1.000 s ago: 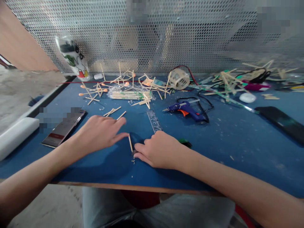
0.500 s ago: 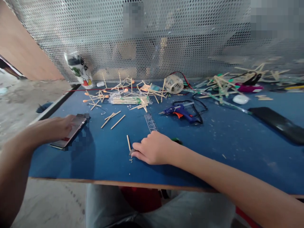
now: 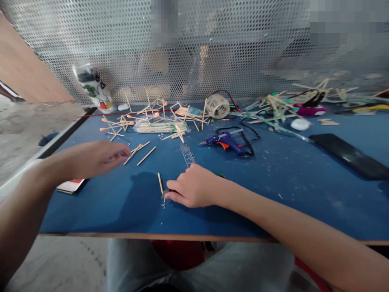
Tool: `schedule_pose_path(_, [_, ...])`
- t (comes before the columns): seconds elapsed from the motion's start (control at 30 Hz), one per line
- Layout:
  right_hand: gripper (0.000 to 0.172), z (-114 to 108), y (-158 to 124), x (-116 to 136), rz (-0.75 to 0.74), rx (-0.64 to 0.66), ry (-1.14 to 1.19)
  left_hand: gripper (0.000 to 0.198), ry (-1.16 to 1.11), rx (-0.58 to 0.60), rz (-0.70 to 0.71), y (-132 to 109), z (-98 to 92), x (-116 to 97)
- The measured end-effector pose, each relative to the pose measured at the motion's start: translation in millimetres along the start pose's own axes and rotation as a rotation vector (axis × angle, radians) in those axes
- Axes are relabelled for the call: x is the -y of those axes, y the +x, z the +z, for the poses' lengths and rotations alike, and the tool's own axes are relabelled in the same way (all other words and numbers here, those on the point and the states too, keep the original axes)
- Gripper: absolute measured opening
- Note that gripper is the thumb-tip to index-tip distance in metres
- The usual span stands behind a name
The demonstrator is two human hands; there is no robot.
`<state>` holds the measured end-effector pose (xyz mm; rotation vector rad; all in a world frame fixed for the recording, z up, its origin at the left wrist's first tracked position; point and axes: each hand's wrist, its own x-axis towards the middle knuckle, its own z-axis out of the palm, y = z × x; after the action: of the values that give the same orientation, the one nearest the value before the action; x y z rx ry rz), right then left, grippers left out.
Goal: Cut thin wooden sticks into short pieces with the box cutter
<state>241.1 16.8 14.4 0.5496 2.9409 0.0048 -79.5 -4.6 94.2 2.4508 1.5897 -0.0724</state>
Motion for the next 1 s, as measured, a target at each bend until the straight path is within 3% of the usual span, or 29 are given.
schedule_pose_path(0.1, [0.048, 7, -5, -8, -0.030, -0.142, -0.028, 0.021, -0.097, 0.085, 0.431, 28, 21.9, -32])
schedule_pose_path(0.17, [0.046, 10, -8, -11, -0.046, -0.183, -0.045, 0.019, -0.157, 0.055, 0.580, 45, 40.6, -38])
schedule_pose_path(0.27, [0.043, 12, -9, -13, -0.059, -0.175, -0.025, 0.022, -0.232, 0.019, 0.691, 61, 64.6, -32])
schedule_pose_path(0.4, [0.042, 14, -8, -17, -0.046, -0.154, 0.038, 0.012, -0.273, -0.015, 0.720, 65, 81.7, -24])
schedule_pose_path(0.6, [0.043, 19, -6, -26, -0.079, -0.139, 0.140, 0.020, -0.203, -0.133, 0.655, 59, 89.7, -24])
schedule_pose_path(1.0, [0.045, 18, -6, -31, -0.097, -0.126, 0.213, 0.017, -0.133, -0.082, 0.613, 55, 86.2, -20])
